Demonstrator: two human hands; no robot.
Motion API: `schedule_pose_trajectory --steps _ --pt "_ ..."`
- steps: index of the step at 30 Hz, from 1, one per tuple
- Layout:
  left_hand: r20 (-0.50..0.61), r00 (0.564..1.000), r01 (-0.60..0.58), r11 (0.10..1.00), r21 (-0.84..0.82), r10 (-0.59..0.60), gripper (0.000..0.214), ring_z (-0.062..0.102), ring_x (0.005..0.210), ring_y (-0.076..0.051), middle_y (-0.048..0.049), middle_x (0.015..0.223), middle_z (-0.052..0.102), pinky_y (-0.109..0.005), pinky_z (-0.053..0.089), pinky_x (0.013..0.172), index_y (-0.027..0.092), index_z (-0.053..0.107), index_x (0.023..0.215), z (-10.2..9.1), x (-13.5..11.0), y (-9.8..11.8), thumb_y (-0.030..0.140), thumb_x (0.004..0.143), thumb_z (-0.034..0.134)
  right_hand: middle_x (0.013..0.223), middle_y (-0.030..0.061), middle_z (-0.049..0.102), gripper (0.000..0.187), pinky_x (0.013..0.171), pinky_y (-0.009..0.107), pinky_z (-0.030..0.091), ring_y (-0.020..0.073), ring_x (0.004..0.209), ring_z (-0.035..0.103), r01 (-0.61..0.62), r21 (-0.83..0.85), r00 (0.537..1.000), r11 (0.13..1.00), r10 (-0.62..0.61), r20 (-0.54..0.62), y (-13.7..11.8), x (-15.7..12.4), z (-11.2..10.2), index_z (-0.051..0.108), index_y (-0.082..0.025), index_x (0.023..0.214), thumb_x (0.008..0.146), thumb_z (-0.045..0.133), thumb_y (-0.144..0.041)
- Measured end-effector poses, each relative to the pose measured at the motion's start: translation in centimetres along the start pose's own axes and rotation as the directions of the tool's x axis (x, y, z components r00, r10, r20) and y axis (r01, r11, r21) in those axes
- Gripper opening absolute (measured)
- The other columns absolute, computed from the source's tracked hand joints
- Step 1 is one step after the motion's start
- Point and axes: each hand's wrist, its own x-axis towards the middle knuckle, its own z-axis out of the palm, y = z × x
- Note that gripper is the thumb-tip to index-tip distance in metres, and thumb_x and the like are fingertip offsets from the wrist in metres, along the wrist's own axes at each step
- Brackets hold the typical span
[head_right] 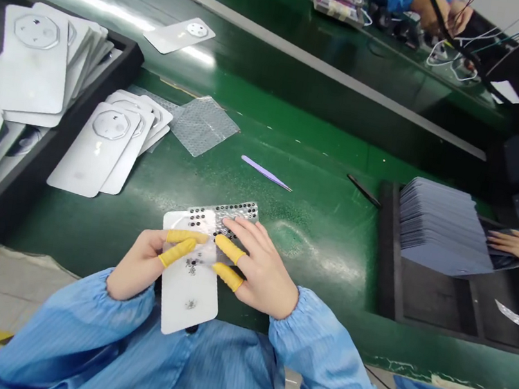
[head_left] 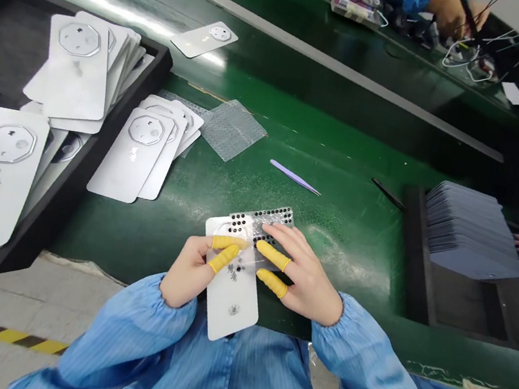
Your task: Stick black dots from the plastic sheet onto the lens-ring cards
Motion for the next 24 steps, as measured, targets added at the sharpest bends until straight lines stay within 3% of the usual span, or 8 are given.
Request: schedule_pose_trajectory --steps 3,6,11,18,21,24 --pt "-0.056 0.998 -0.026 0.999 0.045 0.028 0.029 0.071 0.082 -0.028 -0.0102 0.081 0.077 -0.033 0.058 0.064 0.014 0.077 0.092 0.1 0.0 -0.4 0.037 0.075 0.074 0.122 0.0116 0.063 0.029 0.095 0.046 0.052 0.0218 0.118 0.057 -0.033 0.134 0.99 0.99 0.052 -0.135 -0.3 0.8 0.3 0.058 -0.021 0.119 0.091 0.057 -0.02" --pt "-0.024 0.997 -0.066 0.99 0.123 0.069 0.028 0.071 0.081 -0.027 -0.009 0.08 0.076 -0.033 0.058 0.067 0.014 0.075 0.098 0.2 -0.1 -0.7 0.032 0.076 0.072 0.104 0.0094 0.067 0.018 0.08 0.036 0.057 0.0178 0.096 0.063 0.002 0.116 0.969 0.993 0.027 -0.246 -0.5 2.2 1.1 0.062 -0.018 0.107 0.09 0.056 -0.014" --pt "-0.002 0.984 -0.172 0.955 0.243 0.178 0.024 0.071 0.087 -0.028 -0.0086 0.086 0.076 -0.034 0.058 0.07 0.015 0.074 0.098 1.0 -0.3 -0.8 0.026 0.078 0.067 0.102 0.0132 0.067 0.018 0.077 0.035 0.058 0.0191 0.095 0.063 0.07 0.016 0.97 0.997 -0.064 -0.235 0.0 3.1 3.0 0.061 -0.013 0.106 0.093 0.05 -0.015" --pt "-0.025 0.958 -0.256 0.889 0.379 0.286 0.025 0.073 0.083 -0.028 -0.0084 0.089 0.078 -0.036 0.057 0.075 0.016 0.074 0.099 1.0 -0.3 -1.5 0.019 0.076 0.064 0.105 0.0146 0.064 0.024 0.08 0.037 0.057 0.0208 0.099 0.061 0.108 -0.02 0.97 0.994 -0.11 -0.219 0.1 2.5 3.8 0.055 -0.013 0.113 0.091 0.046 -0.009" --pt "-0.033 0.955 -0.256 0.878 0.405 0.294 0.03 0.072 0.088 -0.03 -0.0079 0.093 0.078 -0.037 0.056 0.079 0.018 0.075 0.1 1.0 -0.2 -1.7 0.017 0.071 0.067 0.102 0.0139 0.063 0.022 0.081 0.039 0.054 0.021 0.095 0.058 0.036 -0.011 0.976 0.999 -0.037 -0.216 0.2 2.9 4.3 0.055 -0.013 0.106 0.09 0.042 -0.007" --pt "-0.045 0.964 -0.223 0.891 0.396 0.262 0.031 0.071 0.096 -0.031 -0.008 0.102 0.077 -0.039 0.054 0.088 0.019 0.075 0.102 0.6 0.4 -1.4 0.019 0.072 0.069 0.097 0.0101 0.06 0.017 0.079 0.034 0.053 0.0178 0.091 0.057 -0.114 0.118 0.961 0.986 0.14 -0.24 1.1 3.9 5.0 0.055 -0.016 0.099 0.092 0.04 -0.01"
